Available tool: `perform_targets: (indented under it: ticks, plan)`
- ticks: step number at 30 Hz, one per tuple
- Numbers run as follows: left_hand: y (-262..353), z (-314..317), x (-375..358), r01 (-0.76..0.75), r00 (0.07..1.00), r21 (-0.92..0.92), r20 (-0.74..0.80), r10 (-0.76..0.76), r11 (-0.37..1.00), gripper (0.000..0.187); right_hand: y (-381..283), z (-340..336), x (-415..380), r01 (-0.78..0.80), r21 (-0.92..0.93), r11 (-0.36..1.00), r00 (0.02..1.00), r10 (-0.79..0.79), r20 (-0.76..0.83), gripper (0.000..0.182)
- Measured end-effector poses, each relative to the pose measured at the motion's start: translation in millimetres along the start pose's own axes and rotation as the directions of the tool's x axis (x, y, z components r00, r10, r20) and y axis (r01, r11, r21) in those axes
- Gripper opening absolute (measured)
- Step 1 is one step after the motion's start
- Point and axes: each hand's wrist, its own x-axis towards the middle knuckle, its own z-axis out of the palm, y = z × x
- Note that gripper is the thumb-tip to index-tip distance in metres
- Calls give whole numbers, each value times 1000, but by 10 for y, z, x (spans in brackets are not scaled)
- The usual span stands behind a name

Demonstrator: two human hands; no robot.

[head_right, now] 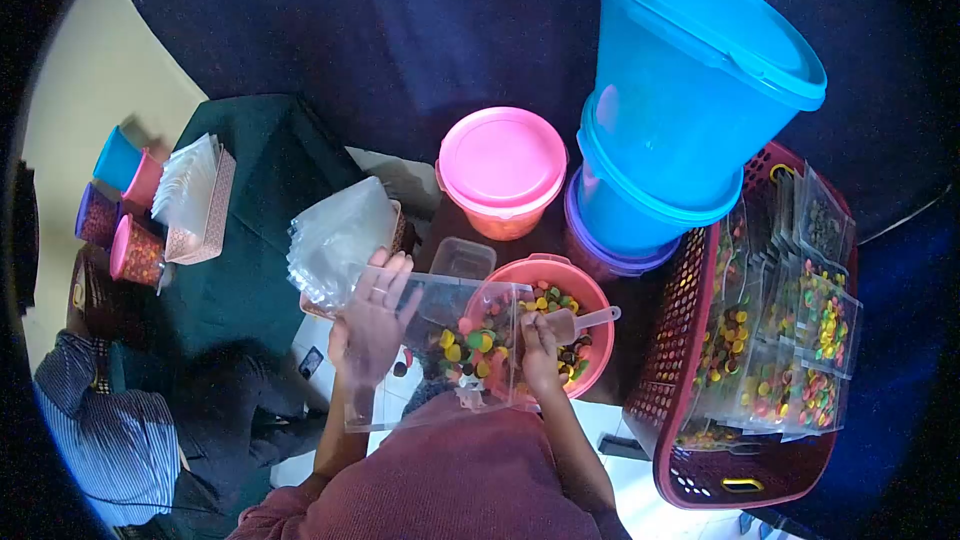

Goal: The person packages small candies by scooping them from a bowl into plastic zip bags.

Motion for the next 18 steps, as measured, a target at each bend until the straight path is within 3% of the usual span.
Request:
perform_targets:
  ticks: [1, 3, 7, 9, 10, 11, 13, 14, 17, 18]
  plan:
    - [-7, -24, -5, 4, 1000, 0, 3, -4, 1000, 96, 142, -94, 96, 1, 3, 1000, 1000, -1, -4, 23]
    - [-27, -82, -20, 32, 999, -16, -9, -32, 999, 82, 548, -346, 377, 156, -128, 979, 971, -176, -163, 22]
    - [89, -98, -12, 47, 994, -42, -93, -50, 998, 65, -120, -5, 35, 303, -108, 947, 950, -309, -49, 19]
    - [174, -235, -32, 286, 952, 116, -151, -268, 951, 52, -213, -34, 33, 316, -4, 949, 948, -316, -26, 17]
    - [209, -271, -18, 389, 910, 220, -243, -336, 894, 45, -216, -110, 49, 350, -83, 933, 935, -353, -21, 16]
    - [191, -335, -32, 388, 910, 219, -243, -335, 895, 45, -256, -133, 34, 351, -85, 932, 935, -354, -20, 16]
    - [52, -527, -75, 349, 937, 476, -206, -284, 807, 43, -383, -106, -32, 386, -226, 894, 919, -395, 6, 16]
    - [-33, -569, -71, 372, 924, 467, -264, -275, 802, 44, -370, -90, 2, 491, -284, 824, 862, -507, 21, 16]
    - [-162, -391, -16, 384, 907, 572, -379, -182, 724, 51, -514, 26, -161, 357, -208, 911, 931, -365, -2, 14]
    - [-316, -517, -37, 284, 943, 523, -304, -135, 804, 57, -525, 56, -189, 357, -211, 910, 931, -365, 0, 14]
